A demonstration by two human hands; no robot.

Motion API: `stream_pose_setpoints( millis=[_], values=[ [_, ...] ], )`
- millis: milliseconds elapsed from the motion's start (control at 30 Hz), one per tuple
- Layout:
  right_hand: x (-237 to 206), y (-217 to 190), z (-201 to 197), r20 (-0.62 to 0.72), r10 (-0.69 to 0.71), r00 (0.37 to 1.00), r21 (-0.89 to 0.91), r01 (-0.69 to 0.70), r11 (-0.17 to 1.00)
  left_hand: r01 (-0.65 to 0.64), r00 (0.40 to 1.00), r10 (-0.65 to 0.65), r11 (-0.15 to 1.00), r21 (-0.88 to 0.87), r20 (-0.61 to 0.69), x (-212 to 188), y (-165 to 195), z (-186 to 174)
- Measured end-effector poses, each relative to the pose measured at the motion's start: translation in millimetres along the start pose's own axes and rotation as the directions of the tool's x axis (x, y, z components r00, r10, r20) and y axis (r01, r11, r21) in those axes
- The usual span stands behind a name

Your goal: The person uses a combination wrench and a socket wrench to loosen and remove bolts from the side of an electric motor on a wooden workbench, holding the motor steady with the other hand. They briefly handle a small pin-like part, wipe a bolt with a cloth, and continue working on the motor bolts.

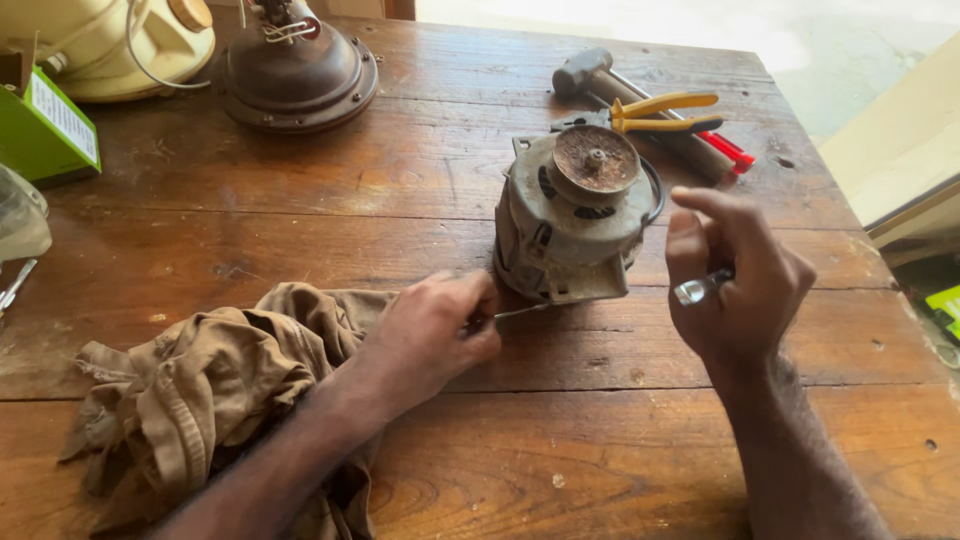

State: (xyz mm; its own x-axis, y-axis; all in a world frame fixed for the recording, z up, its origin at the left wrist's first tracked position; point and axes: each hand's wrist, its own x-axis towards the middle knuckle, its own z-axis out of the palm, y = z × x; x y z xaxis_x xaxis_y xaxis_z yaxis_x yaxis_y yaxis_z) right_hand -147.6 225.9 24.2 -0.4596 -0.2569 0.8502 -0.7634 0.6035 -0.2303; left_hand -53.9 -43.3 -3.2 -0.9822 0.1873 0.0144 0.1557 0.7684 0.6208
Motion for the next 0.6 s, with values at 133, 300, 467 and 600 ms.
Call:
stream_pose_setpoints(
  millis=[133, 300, 467, 600],
  values=[
    [-3.2, -2.6, -0.7, 0.0, 0.025, 1.0, -0.046, -0.025, 0.999, 0.17, 0.983, -0.121, 0.882, -0.44, 0.137, -11.4, 0.7, -15.9],
    [-0.7, -5.9, 5.1, 0.005, 0.015, 1.0, -0.031, -0.015, 0.999, 0.282, 0.958, -0.234, 0.641, -0.713, 0.169, -12.2, 0.5, -21.8],
    [-2.8, -9.9, 7.1, 0.007, 0.015, 1.0, 0.054, -0.015, 0.998, 0.329, 0.941, -0.175, 0.265, -0.906, 0.291, -13.5, -1.3, -10.5],
    [-4.9, -12.0, 5.7, 0.019, 0.03, 0.999, 0.063, -0.031, 0.998, 0.404, 0.914, -0.135, 0.207, -0.891, 0.383, -14.6, -0.5, -3.0]
  ],
)
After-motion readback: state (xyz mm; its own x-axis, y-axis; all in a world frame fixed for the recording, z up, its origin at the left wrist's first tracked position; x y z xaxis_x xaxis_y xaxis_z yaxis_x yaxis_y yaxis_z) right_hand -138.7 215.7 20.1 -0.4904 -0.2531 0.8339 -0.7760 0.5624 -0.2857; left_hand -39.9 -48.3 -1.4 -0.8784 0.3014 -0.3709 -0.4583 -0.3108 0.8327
